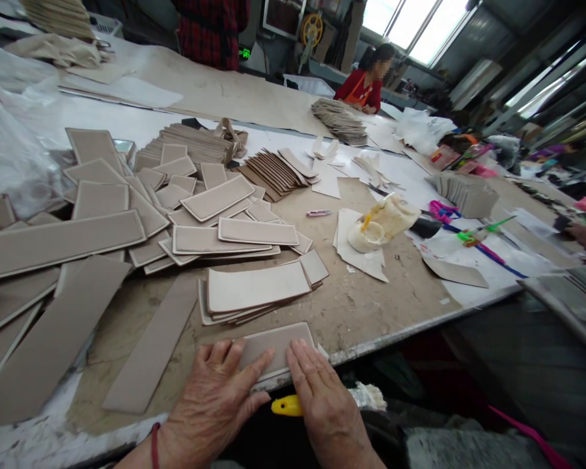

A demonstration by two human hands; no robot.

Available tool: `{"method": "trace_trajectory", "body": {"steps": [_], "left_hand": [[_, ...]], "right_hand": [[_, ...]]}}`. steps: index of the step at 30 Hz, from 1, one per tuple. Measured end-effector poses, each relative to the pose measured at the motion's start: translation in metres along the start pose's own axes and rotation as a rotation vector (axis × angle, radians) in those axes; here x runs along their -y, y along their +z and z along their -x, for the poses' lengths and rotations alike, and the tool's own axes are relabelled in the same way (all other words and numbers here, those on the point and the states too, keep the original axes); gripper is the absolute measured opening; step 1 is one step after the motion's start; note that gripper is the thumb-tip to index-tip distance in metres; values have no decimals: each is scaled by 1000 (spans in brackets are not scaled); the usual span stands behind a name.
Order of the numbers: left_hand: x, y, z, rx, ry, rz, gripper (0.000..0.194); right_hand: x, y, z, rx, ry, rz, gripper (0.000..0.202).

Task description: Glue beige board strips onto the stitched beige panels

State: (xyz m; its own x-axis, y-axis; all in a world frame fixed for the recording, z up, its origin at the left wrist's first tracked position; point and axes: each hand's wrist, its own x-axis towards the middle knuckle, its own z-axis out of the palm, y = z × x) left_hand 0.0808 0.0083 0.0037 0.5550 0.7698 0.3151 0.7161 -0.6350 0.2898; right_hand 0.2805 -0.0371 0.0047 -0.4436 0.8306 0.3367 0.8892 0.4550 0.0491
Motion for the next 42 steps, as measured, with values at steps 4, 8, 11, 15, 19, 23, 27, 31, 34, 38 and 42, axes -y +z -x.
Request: {"method": "trace_trajectory", "body": {"steps": [4,8,11,15,19,23,27,31,34,38,42], "left_hand": [[1,3,2,-13,-24,26,35],[5,-2,5,62,-43,92,41],[10,-12,9,118,-40,185,39],[18,-22,18,58,-51,357,28],[28,-24,26,-31,-99,441,29],[36,-32,26,-59,-182,479,33],[39,-55,16,29,-297,562,51],[35,-72,9,519,-419,993,32],[30,-72,14,664,-475,1292,36],[25,-67,25,612,-546,1544,42],[20,-64,32,596,-521,1677,44]], "right_hand": [[-3,0,3,-3,10,10,42],[-9,3,3,-28,32,-101,45],[-20,6,-1,-57,209,-275,47],[-33,11,-13,-17,590,-490,30],[-37,7,-27,81,705,-598,26],[-33,-17,-39,208,734,-740,30],[-22,-55,-50,272,753,-932,32],[-9,-81,-57,313,748,-1134,33],[-3,-82,-56,299,816,-1250,35],[6,-75,-49,274,886,-1359,39],[12,-78,-50,240,870,-1492,42]]}}
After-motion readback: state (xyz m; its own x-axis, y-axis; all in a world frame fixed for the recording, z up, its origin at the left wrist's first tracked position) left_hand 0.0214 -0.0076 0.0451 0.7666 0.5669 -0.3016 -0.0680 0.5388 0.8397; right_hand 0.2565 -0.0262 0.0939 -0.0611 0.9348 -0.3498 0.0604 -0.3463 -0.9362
